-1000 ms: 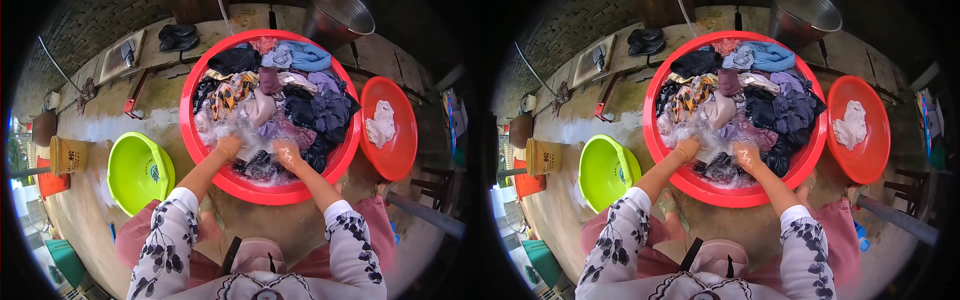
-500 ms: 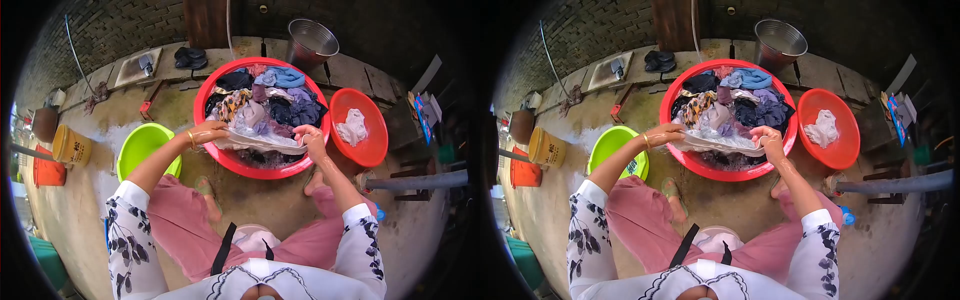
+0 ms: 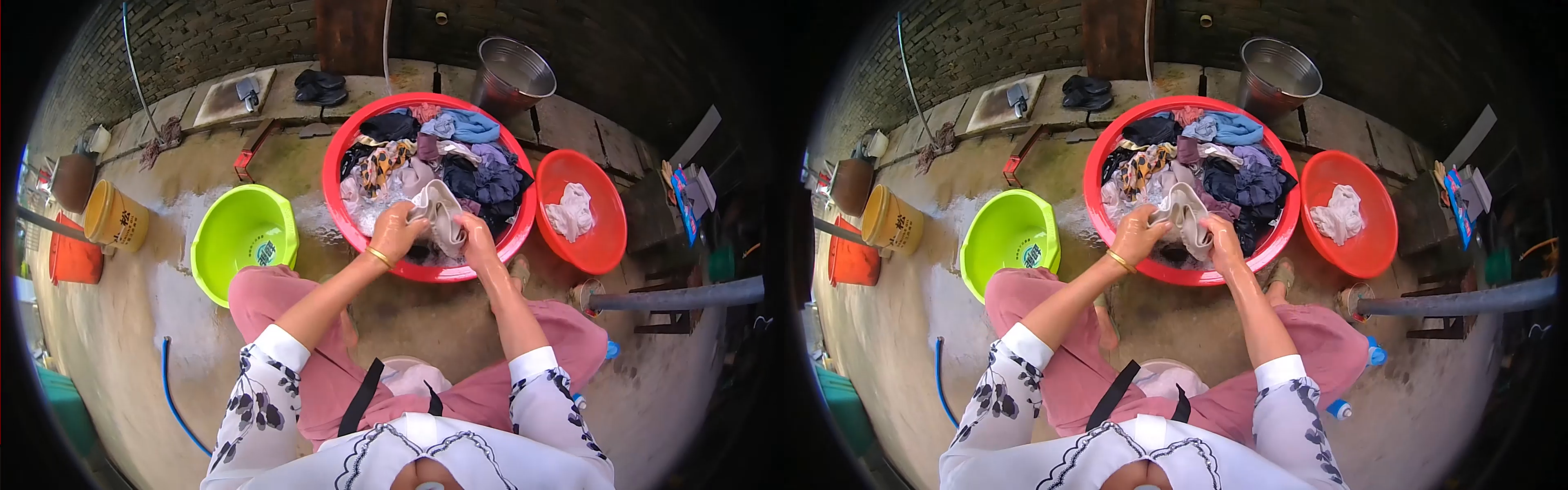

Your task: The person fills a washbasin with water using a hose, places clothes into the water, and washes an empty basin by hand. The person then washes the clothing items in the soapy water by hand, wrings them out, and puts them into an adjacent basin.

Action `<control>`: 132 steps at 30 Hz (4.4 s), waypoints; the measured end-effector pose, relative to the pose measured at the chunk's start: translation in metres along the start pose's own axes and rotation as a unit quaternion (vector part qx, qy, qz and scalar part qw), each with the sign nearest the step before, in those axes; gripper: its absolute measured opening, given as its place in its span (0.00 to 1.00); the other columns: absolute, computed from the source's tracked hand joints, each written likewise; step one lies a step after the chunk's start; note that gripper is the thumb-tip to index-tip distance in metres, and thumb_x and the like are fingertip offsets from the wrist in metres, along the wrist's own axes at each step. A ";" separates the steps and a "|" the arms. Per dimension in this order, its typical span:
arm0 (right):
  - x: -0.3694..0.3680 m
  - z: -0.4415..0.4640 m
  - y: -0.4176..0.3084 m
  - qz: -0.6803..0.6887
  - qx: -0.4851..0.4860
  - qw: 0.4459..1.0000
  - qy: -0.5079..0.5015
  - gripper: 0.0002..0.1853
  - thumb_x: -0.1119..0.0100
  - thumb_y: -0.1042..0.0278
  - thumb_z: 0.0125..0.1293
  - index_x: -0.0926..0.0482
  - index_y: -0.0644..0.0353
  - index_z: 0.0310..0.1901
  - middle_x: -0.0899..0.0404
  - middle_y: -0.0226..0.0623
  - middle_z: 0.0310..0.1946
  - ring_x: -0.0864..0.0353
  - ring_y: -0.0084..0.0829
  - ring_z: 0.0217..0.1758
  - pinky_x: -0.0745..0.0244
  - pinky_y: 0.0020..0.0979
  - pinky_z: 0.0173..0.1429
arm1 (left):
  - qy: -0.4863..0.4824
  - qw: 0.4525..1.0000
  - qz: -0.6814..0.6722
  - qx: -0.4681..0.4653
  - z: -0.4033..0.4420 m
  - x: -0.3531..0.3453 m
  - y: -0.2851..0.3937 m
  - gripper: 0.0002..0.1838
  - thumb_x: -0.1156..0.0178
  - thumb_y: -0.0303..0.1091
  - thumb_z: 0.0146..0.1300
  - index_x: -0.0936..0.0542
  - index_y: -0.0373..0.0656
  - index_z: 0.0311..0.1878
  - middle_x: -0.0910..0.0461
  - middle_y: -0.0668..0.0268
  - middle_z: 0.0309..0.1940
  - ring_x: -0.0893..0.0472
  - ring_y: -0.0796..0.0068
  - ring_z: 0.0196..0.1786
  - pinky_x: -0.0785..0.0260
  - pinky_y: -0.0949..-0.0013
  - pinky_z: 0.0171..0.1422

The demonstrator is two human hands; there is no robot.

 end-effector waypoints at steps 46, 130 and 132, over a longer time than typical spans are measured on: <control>0.055 0.196 0.138 -0.549 -0.292 0.777 -0.092 0.23 0.33 0.73 0.41 0.23 0.69 0.43 0.20 0.44 0.38 0.21 0.35 0.40 0.27 0.35 0.45 | 0.078 0.733 -0.571 0.361 -0.018 -0.218 -0.188 0.16 0.41 0.26 0.47 0.23 0.34 0.42 0.21 0.63 0.36 0.22 0.72 0.38 0.31 0.69 0.42; -0.056 0.151 0.018 -0.624 0.296 0.723 0.017 0.10 0.39 0.67 0.53 0.25 0.64 0.33 0.25 0.44 0.27 0.26 0.46 0.30 0.29 0.38 0.36 | 0.370 0.465 -0.752 0.287 0.027 -0.095 -0.151 0.02 0.40 0.24 0.56 0.22 0.40 0.28 0.23 0.71 0.27 0.24 0.81 0.31 0.30 0.77 0.36; 0.011 0.176 0.040 -0.690 0.350 0.631 -0.050 0.11 0.42 0.69 0.55 0.25 0.70 0.33 0.24 0.48 0.27 0.25 0.48 0.31 0.29 0.38 0.37 | 0.357 0.557 -0.678 0.319 0.033 -0.090 -0.147 0.03 0.39 0.27 0.57 0.22 0.41 0.29 0.25 0.74 0.26 0.27 0.87 0.32 0.35 0.82 0.38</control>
Point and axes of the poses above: each hand's wrist, its own z-axis towards the middle knuckle, its own x-axis out of the back of the hand, y = z × x, the point moved 5 cm from there along z, towards the middle knuckle
